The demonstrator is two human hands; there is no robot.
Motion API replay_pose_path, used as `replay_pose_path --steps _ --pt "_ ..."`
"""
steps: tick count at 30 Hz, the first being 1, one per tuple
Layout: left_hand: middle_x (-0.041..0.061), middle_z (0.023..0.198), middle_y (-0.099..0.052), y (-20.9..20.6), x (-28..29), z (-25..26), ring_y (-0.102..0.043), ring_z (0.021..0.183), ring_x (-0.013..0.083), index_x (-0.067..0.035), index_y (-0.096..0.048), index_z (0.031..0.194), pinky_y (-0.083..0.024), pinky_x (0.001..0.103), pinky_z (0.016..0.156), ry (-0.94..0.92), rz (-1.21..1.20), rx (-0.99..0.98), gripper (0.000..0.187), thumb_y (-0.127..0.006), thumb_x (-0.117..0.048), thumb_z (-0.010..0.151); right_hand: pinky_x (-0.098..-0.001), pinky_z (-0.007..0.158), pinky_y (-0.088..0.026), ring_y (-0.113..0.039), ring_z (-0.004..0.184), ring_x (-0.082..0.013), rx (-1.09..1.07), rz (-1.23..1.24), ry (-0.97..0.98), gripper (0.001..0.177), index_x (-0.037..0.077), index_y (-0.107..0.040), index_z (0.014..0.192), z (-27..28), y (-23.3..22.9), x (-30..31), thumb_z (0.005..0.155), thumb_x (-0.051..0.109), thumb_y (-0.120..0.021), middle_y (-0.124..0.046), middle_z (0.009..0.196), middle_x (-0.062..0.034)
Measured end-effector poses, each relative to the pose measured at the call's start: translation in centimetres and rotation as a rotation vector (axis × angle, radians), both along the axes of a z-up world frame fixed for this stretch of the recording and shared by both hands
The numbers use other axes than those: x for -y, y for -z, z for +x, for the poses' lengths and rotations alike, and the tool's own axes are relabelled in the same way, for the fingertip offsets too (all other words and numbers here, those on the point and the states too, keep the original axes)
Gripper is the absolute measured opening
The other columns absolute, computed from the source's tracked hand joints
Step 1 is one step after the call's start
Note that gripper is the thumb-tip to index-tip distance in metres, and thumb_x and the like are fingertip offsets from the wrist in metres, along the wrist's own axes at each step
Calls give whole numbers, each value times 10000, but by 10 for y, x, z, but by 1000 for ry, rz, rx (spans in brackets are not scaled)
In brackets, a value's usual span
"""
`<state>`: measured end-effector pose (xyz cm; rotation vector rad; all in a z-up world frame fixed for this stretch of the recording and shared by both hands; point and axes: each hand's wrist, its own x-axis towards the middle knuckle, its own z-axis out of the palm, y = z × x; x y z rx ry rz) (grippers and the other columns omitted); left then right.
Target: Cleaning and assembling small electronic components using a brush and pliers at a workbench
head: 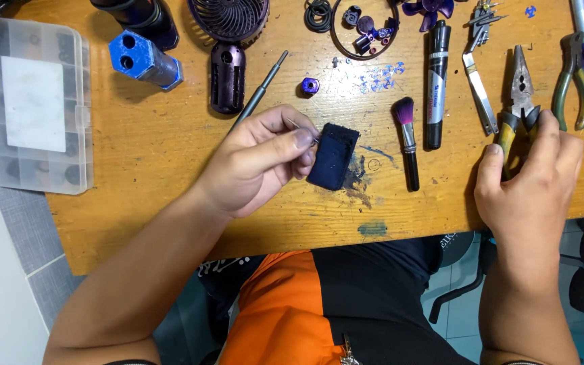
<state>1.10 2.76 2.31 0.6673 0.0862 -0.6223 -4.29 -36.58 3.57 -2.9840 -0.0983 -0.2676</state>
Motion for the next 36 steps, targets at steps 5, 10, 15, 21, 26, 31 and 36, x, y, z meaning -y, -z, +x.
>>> replay_pose_path --steps 5,10,15,21,26,31,36 --pt "85 1040 -775 -4 3 -5 -738 970 155 -38 -776 1233 -617 280 892 -11 155 168 114 -755 -51 1122 -699 1088 -508 -494 1319 -564 -29 -30 12 621 -240 -564 1689 2 -3 -2 1188 53 -784 -525 1393 -400" --pt "61 1069 -810 -16 7 -8 -797 1000 132 -44 -795 1222 -664 243 902 -32 465 334 131 -779 -105 1107 -699 1076 -497 -494 1296 -576 -15 -62 0 593 -243 -600 1661 3 -2 1 1166 49 -748 -532 1383 -399" --pt "53 1064 -811 -17 11 -10 -722 959 110 -41 -832 1219 -578 239 851 -118 549 469 135 -802 -100 1101 -652 1038 -533 -525 1329 -534 4 -96 -42 586 -188 -691 1675 12 -34 -13 1176 105 -784 -606 1460 -388" --pt "84 1089 -825 -15 15 -12 -731 956 134 -76 -861 1235 -502 247 741 -201 670 723 153 -856 -93 1082 -509 1129 -601 -726 1245 -436 -77 463 -572 472 -167 -711 1432 52 -77 -91 1105 165 -787 -741 1347 -319" --pt "101 1103 -810 -15 17 -11 -774 1022 194 -65 -849 1259 -621 295 958 -227 666 771 184 -858 -61 1075 -412 1059 -645 -766 1117 -333 -221 744 -820 460 -114 -714 1359 78 -62 -133 1031 159 -885 -775 1212 -233" --pt "109 1083 -806 -19 18 -8 -774 992 197 -44 -858 1229 -633 291 934 -210 744 780 166 -868 -45 1063 -421 933 -639 -772 996 -350 -171 863 -811 328 -142 -729 1263 78 -41 -136 1080 121 -795 -778 1128 -252" --pt "99 1102 -806 -18 17 -7 -776 1001 178 -65 -863 1258 -615 273 928 -171 799 757 190 -867 -72 1068 -417 931 -613 -759 984 -335 -201 876 -766 317 -131 -736 1255 78 -37 -132 1066 112 -811 -780 1109 -230"
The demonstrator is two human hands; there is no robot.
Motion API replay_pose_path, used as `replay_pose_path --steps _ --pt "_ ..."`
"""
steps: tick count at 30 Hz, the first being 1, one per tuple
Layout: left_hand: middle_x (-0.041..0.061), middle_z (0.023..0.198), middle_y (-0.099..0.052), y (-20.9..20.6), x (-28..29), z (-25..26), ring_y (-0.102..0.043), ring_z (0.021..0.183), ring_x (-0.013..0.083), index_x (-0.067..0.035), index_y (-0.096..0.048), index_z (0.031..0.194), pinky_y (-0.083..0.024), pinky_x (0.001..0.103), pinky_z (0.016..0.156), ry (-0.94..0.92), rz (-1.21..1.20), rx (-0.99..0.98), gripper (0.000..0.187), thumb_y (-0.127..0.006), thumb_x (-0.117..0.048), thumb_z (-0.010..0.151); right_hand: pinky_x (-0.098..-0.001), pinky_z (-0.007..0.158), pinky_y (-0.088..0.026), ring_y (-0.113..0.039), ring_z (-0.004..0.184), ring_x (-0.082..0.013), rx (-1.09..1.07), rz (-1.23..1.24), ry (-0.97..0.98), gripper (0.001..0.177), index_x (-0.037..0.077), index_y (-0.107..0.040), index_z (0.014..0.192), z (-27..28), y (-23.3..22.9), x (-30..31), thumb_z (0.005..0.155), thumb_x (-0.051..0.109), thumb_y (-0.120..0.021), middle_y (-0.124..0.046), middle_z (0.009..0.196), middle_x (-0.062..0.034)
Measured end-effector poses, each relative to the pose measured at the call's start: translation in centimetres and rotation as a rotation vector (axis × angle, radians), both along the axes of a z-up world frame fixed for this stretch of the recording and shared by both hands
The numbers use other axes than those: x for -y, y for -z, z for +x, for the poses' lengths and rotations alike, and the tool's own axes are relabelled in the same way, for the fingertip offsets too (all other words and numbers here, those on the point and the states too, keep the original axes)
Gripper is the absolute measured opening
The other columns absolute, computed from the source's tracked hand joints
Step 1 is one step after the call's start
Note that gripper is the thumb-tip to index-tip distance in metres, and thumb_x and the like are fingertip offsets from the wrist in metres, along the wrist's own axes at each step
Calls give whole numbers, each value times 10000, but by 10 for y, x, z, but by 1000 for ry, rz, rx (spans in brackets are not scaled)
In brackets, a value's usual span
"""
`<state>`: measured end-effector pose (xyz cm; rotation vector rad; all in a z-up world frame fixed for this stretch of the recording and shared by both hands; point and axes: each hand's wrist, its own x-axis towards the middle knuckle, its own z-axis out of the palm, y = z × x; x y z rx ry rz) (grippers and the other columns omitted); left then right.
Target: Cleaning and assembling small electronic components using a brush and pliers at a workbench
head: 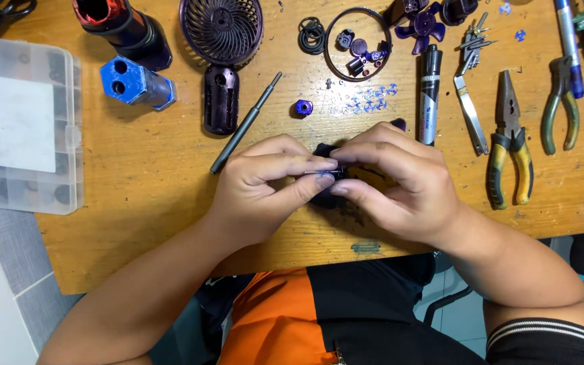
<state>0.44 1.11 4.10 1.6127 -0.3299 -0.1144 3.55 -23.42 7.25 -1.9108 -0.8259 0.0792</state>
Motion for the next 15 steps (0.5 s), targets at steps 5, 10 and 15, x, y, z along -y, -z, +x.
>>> replay_pose_path --steps 5,10,15 --pt "98 1109 -807 3 -2 -1 -780 984 166 -83 -867 1255 -609 271 894 10 43 39 167 -852 -86 1088 -372 907 -625 -786 972 -315 -156 19 19 259 -116 -749 1236 -2 1 5 1074 85 -772 -786 1100 -227" --pt "81 1092 -813 4 -5 0 -776 938 206 -172 -851 1286 -582 335 833 -6 217 271 175 -879 -142 1116 -352 906 -662 -804 975 -289 -232 51 -17 227 -96 -755 1228 2 2 6 1068 63 -782 -804 1074 -192" --pt "82 1132 -834 1 -6 1 -807 977 199 -155 -836 1320 -620 325 859 -5 224 258 225 -893 -128 1105 -368 899 -638 -791 952 -294 -196 1 -44 237 -89 -761 1204 8 -3 8 1061 96 -801 -801 1072 -199"
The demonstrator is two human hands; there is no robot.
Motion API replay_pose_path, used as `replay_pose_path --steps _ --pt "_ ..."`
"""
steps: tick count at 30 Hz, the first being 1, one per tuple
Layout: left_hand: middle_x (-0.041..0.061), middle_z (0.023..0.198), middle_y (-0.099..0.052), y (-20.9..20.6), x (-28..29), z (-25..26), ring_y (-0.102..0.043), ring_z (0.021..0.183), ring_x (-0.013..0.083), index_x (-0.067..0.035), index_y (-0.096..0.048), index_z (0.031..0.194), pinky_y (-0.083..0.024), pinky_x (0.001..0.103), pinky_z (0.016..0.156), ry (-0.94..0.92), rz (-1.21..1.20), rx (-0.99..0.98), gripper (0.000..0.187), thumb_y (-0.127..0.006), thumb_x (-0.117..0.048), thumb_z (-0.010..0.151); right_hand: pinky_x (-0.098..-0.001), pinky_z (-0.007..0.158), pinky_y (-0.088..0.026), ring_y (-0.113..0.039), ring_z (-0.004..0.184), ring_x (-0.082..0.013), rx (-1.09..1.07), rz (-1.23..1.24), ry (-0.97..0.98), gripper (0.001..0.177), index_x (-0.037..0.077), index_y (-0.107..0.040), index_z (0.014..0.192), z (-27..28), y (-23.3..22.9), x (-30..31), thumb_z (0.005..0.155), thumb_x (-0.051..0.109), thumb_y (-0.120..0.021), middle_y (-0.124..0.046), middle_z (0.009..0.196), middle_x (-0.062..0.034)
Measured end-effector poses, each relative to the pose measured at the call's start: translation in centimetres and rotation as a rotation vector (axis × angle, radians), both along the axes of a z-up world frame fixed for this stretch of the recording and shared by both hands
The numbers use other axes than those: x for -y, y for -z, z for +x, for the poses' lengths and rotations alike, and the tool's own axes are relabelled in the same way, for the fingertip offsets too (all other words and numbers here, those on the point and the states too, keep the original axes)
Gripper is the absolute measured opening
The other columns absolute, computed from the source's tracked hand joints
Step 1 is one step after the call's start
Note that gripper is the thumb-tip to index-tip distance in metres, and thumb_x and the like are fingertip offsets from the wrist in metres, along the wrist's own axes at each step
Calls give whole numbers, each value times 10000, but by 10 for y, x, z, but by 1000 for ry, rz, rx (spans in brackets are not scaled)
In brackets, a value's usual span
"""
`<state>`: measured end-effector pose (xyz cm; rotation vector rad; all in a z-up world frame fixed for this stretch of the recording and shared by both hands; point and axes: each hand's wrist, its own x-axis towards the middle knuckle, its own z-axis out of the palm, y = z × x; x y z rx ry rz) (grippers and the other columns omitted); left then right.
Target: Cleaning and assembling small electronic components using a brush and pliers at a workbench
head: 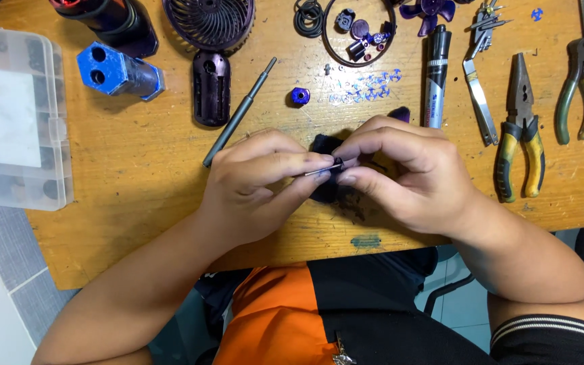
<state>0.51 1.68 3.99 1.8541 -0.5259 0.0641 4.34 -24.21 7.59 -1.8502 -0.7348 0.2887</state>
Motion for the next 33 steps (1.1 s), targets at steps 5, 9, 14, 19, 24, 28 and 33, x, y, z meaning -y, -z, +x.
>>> replay_pose_path --steps 5,9,14,19,24,28,33 --pt "141 1039 -810 -12 1 4 -779 892 209 -49 -855 1149 -603 321 780 -95 -45 -19 108 -866 -9 1049 -430 933 -639 -768 1003 -365 271 -123 30 366 -154 -757 1210 -6 -4 5 1047 152 -874 -788 1111 -271" --pt "169 1013 -767 -12 -6 6 -733 890 241 34 -797 1110 -574 322 754 -141 -128 -4 77 -809 64 1041 -461 810 -524 -659 997 -352 644 -523 -67 502 11 -749 1251 -35 -6 -6 1107 471 -891 -748 1184 -185" --pt "169 999 -758 -18 -6 7 -732 912 251 38 -780 1091 -577 337 817 -143 -146 -11 42 -774 52 1052 -479 838 -534 -673 1013 -353 633 -703 20 459 44 -752 1315 -58 19 -18 1115 444 -850 -758 1303 -154" --pt "158 990 -748 -22 -7 2 -726 910 275 23 -754 1100 -582 377 886 -103 -172 -12 36 -746 -6 1081 -480 805 -479 -673 967 -357 632 -680 31 259 13 -770 1271 -51 24 -12 1134 233 -770 -795 1146 -145" --pt "109 1038 -773 -25 -11 -3 -736 922 226 -11 -740 1125 -582 347 870 -26 -157 -85 61 -719 -59 1093 -543 906 -580 -680 976 -408 326 -548 17 258 -53 -730 1335 -32 17 -10 1115 81 -722 -783 1110 -221" --pt "-15 955 -749 -27 -10 -3 -673 795 141 -123 -716 1128 -549 311 726 75 -10 -296 115 -696 -216 1065 -539 861 -612 -736 984 -414 201 -547 110 240 -28 -730 1349 -28 16 -15 1124 50 -701 -781 1092 -231" --pt "7 840 -715 -27 -6 -2 -593 599 230 -143 -661 1115 -492 428 682 139 132 -322 118 -644 -253 1074 -577 859 -583 -712 1043 -473 300 -547 193 279 -52 -696 1379 -31 28 -16 1117 42 -711 -677 1212 -247"
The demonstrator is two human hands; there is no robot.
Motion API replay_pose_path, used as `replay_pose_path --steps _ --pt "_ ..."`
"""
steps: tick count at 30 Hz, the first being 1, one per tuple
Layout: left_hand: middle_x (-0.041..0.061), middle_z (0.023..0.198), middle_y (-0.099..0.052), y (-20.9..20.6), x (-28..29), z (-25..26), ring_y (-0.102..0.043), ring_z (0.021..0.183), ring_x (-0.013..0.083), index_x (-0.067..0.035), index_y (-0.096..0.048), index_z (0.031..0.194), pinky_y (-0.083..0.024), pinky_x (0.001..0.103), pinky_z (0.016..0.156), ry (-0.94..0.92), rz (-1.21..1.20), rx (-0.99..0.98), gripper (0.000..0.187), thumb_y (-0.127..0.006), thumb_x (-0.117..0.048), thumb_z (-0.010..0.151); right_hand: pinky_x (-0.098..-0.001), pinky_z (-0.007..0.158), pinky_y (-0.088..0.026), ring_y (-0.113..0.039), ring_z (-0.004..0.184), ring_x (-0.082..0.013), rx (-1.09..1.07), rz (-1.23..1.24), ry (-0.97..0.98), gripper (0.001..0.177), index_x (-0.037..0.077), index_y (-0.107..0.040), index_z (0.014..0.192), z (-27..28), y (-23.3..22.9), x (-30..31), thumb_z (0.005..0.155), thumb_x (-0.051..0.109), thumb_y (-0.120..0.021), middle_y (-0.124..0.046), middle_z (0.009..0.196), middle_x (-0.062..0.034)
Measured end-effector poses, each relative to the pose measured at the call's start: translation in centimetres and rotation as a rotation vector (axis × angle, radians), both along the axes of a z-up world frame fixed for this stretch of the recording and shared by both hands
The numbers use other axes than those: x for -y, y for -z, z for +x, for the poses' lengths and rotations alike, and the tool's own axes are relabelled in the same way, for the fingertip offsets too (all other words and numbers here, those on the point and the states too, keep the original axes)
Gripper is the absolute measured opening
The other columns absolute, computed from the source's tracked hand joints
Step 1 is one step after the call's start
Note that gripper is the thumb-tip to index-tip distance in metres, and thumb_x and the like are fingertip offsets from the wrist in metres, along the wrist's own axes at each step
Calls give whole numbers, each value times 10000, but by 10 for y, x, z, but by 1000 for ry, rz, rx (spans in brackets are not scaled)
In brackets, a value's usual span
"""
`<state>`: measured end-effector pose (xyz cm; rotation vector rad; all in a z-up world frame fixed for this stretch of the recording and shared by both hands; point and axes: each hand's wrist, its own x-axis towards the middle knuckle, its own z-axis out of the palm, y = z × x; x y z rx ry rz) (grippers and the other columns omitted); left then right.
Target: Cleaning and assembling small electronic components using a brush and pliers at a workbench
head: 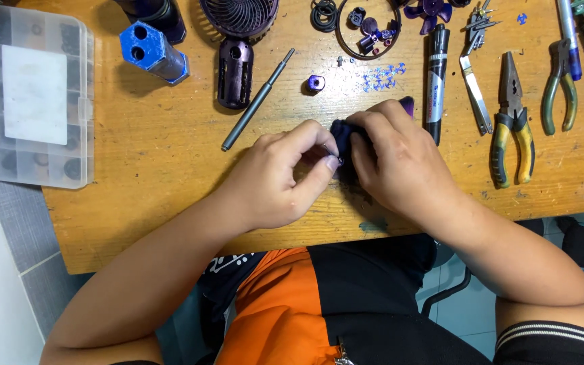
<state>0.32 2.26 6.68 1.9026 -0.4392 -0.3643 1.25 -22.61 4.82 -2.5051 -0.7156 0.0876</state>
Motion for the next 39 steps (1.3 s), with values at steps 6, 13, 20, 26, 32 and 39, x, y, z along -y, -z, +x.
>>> replay_pose_path --steps 6,13,20,26,32,39 --pt "79 1224 -849 8 5 0 -815 982 364 -104 -646 1210 -587 501 822 39 66 36 201 -616 -258 1085 -564 846 -488 -597 959 -457 239 -87 -1 151 -18 -673 1233 1 4 -3 1111 45 -735 -649 1129 -236" --pt "85 1279 -906 -1 12 4 -790 1150 500 -168 -635 1223 -558 641 855 -27 271 -161 238 -566 -343 1078 -509 869 -488 -619 1210 -371 341 -280 -188 385 61 -776 1445 -3 7 16 1101 230 -728 -748 1387 -118" --pt "202 1128 -885 -15 17 7 -764 1046 580 -169 -617 1178 -531 696 790 -44 385 -238 200 -553 -337 1092 -501 1166 -409 -613 1494 -330 497 -521 -149 708 215 -809 1505 -28 6 23 1068 748 -645 -708 1608 -18" --pt "151 966 -847 6 14 -2 -783 852 459 -143 -615 1204 -541 586 705 -95 247 -65 200 -561 -298 1089 -529 1193 -322 -634 1475 -345 482 -452 -121 860 199 -758 1574 -32 19 24 1076 864 -533 -715 1603 -17" --pt "244 1083 -853 12 18 -7 -844 984 427 -67 -718 1180 -679 540 886 -10 -70 201 212 -530 -137 1113 -625 1219 -192 -505 1541 -392 333 -287 -144 765 126 -719 1552 -35 22 23 1094 723 -584 -663 1645 -110" --pt "270 1144 -823 30 18 -7 -803 1043 520 -55 -669 1228 -637 601 883 -40 30 291 174 -559 -148 1130 -662 1253 -129 -388 1656 -464 176 -371 -227 909 86 -527 1720 -36 17 31 1107 757 -516 -542 1766 -176"
